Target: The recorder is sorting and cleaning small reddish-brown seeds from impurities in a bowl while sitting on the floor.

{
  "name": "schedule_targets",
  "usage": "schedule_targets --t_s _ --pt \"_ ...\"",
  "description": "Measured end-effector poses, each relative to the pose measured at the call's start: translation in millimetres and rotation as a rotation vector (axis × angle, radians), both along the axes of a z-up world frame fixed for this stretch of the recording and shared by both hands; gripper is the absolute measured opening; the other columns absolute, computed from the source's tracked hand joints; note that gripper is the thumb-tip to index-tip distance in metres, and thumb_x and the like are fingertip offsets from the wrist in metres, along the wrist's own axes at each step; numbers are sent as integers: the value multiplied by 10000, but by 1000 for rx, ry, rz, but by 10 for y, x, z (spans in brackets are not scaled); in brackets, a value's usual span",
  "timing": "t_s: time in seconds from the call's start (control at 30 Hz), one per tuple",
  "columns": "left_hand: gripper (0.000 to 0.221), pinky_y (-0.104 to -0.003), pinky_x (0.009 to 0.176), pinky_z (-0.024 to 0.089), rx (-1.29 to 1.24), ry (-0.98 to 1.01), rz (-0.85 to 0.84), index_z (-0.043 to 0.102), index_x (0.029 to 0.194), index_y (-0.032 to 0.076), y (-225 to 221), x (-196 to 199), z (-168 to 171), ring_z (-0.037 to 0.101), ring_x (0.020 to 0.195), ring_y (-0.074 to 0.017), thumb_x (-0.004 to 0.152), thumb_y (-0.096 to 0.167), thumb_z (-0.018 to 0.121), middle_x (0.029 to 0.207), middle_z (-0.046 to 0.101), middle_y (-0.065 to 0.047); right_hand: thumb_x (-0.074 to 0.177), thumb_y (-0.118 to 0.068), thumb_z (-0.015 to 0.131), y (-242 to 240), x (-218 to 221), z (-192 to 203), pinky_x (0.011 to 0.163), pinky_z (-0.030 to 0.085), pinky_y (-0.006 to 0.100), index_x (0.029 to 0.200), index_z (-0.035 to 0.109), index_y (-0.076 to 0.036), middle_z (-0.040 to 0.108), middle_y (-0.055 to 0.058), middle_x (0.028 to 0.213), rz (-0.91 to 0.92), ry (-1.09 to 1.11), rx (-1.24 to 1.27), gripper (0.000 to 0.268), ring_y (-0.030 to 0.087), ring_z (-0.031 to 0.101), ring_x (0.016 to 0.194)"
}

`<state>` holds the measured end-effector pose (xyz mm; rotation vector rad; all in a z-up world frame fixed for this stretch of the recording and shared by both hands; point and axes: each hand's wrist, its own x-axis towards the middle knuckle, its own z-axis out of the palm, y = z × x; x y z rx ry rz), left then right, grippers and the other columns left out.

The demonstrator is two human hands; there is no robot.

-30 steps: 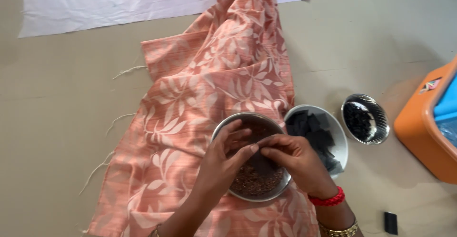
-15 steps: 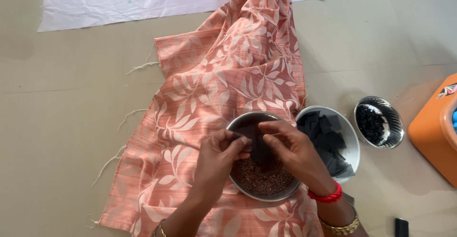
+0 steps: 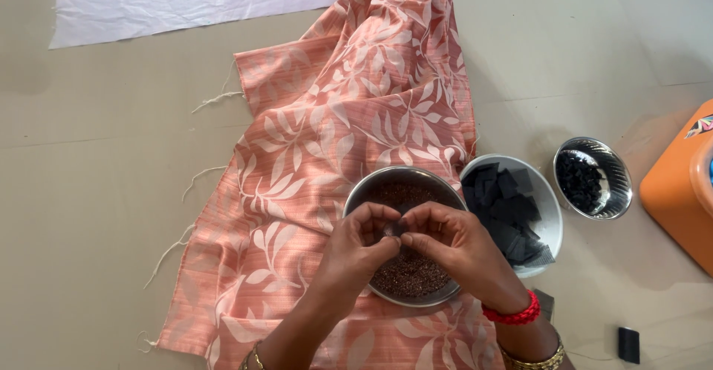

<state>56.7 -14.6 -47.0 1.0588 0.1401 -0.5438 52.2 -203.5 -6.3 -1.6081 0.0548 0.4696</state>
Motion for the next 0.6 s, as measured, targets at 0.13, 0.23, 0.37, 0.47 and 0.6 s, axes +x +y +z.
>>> schedule_targets --t_s 0.13,0.23,0.37,0.47,0.6 --pt "241 -232 754 557 -43 43 11 664 1086 -37 21 -14 -31 663 824 -98 848 -16 696 923 713 -67 922 -32 696 -48 -29 14 821 558 244 1064 732 20 737 15 953 -1 -5 -54 156 56 654 898" --pt "246 -226 710 565 21 35 41 697 1078 -1 53 -9 28 663 774 -90 835 5 734 856 717 -50 915 -14 711 -86 -60 -14 816 561 252 1059 726 29 733 16 956 -38 -39 -41 152 62 655 899" --pt "169 -231 668 575 127 31 -12 728 965 -34 71 -21 113 694 731 -111 853 79 783 800 755 -69 903 -12 715 -114 -89 -18 795 560 246 1057 733 18 735 16 940 -110 -53 -25 158 70 668 873" --pt "148 -245 668 595 130 20 36 707 921 -32 47 -26 72 705 721 -134 862 73 792 793 746 -95 899 -20 730 -153 -107 -55 757 552 242 1050 743 14 735 26 917 -162 -60 -49 155 76 667 838" --pt "103 -282 806 679 -95 73 110 627 925 -17 -1 -35 145 756 846 -146 909 52 702 903 745 -121 895 -26 734 -164 -112 -127 739 549 246 1048 735 14 734 21 928 -232 -44 31 159 84 665 819"
